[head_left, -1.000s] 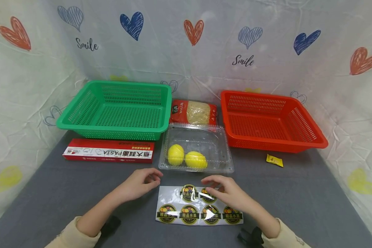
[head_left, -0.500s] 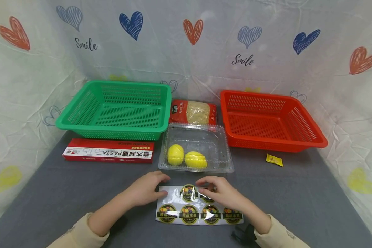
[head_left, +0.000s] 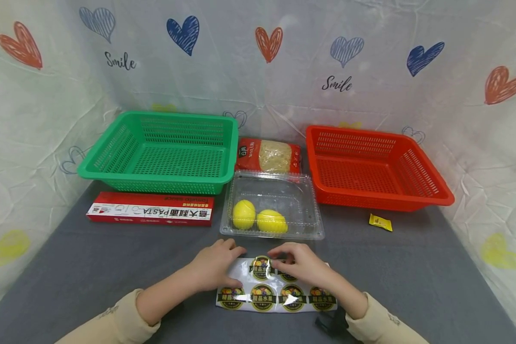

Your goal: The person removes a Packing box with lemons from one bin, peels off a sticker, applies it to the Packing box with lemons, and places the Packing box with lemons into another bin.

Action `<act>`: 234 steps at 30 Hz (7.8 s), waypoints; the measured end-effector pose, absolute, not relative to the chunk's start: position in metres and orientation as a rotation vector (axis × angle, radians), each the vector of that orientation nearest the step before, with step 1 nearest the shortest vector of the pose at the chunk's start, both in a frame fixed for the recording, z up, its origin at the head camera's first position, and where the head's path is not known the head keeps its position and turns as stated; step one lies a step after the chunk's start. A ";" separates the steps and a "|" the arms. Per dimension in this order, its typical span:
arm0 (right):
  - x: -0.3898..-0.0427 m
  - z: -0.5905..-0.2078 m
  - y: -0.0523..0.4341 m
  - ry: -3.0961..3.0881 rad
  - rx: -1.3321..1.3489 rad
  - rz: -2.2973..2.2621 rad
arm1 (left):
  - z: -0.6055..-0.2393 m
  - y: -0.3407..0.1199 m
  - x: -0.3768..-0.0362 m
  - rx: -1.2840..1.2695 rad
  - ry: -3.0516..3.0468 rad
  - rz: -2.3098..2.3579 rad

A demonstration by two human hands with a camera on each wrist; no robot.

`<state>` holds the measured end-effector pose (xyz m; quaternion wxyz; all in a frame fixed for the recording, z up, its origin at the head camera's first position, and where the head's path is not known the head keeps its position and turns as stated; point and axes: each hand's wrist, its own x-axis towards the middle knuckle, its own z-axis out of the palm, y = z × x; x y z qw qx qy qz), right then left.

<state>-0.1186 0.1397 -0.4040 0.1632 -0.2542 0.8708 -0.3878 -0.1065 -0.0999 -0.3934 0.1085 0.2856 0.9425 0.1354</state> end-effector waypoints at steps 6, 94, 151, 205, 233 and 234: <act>-0.122 -0.407 0.138 2.494 -0.750 -1.056 | -0.393 -0.096 -0.105 0.861 2.785 0.280; -0.115 -0.380 0.145 2.545 -0.581 -1.239 | -0.385 -0.086 -0.098 0.749 2.692 1.194; -0.153 -0.339 0.134 2.740 -0.446 -1.662 | -0.340 -0.068 -0.150 0.310 2.694 1.766; -0.202 -0.365 0.125 3.009 -0.265 -1.521 | -0.361 -0.044 -0.193 0.242 3.180 1.243; -0.199 -0.369 0.121 3.180 -0.274 -1.283 | -0.363 -0.038 -0.192 0.215 3.277 1.002; -0.199 -0.369 0.121 3.182 -0.273 -1.278 | -0.363 -0.038 -0.192 0.213 3.280 0.995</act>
